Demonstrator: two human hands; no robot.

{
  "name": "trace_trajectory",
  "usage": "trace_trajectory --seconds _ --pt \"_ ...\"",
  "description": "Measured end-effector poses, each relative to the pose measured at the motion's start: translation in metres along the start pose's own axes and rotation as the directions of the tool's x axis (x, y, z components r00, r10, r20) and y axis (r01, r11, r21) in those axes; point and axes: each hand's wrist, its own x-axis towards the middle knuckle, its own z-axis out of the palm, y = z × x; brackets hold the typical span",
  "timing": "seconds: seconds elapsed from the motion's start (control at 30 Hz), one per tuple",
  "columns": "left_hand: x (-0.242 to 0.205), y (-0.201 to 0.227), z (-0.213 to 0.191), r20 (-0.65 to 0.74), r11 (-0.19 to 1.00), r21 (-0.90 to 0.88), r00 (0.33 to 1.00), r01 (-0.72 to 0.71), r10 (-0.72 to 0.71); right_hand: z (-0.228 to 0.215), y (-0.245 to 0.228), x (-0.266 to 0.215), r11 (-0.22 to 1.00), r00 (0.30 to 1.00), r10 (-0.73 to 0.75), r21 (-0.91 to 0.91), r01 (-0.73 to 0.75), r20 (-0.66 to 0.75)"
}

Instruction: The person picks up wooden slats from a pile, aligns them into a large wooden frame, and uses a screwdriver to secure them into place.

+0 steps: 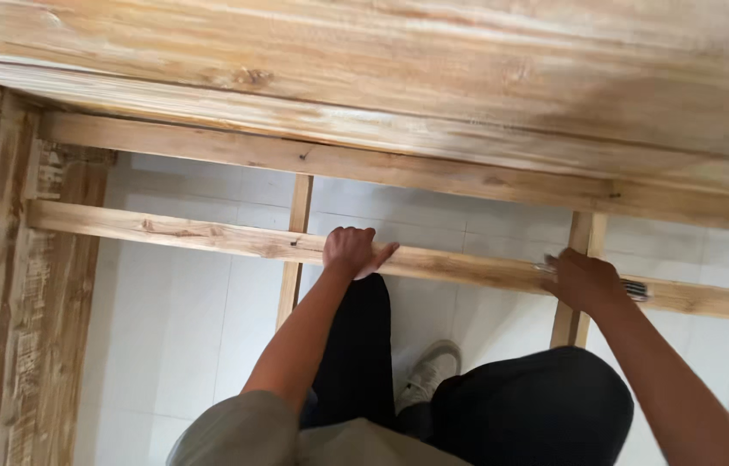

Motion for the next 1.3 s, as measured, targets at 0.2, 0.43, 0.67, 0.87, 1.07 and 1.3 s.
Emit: trace_trajectory --seconds 0.2,0.43,0.67,0.87,1.07,1.3 --pt "0.011 -0.004 0.000 0.001 0.999 0.028 0.999 -0.033 0.033 -0.074 -0.065 0.022 0.974 0.990 0.085 0.221 -0.059 -0.110" --pt "0.012 -0.001 0.010 -0.039 0.998 0.058 0.999 -0.027 0.029 -0.071 -0.092 0.039 0.946 0.967 0.183 0.301 -0.123 -0.180" --pt "0.036 -0.013 0.055 -0.318 0.998 -0.008 0.946 -0.066 0.060 -0.017 -0.074 0.095 0.999 0.739 0.007 0.044 0.031 -0.674" --pt "0.078 0.002 0.044 -0.472 0.549 -0.835 0.571 -0.044 -0.672 0.004 -0.063 0.104 0.999 0.575 -0.041 -0.036 0.020 -0.817" --pt "0.112 -0.007 0.051 -0.465 0.509 -0.855 0.588 -0.104 -0.661 0.018 -0.056 0.118 1.000 0.422 -0.027 -0.020 0.022 -0.906" --pt "0.092 -0.040 0.034 -0.319 0.616 -0.784 0.800 0.079 -0.508 -0.006 -0.068 0.103 0.998 0.599 0.058 0.065 -0.010 -0.798"
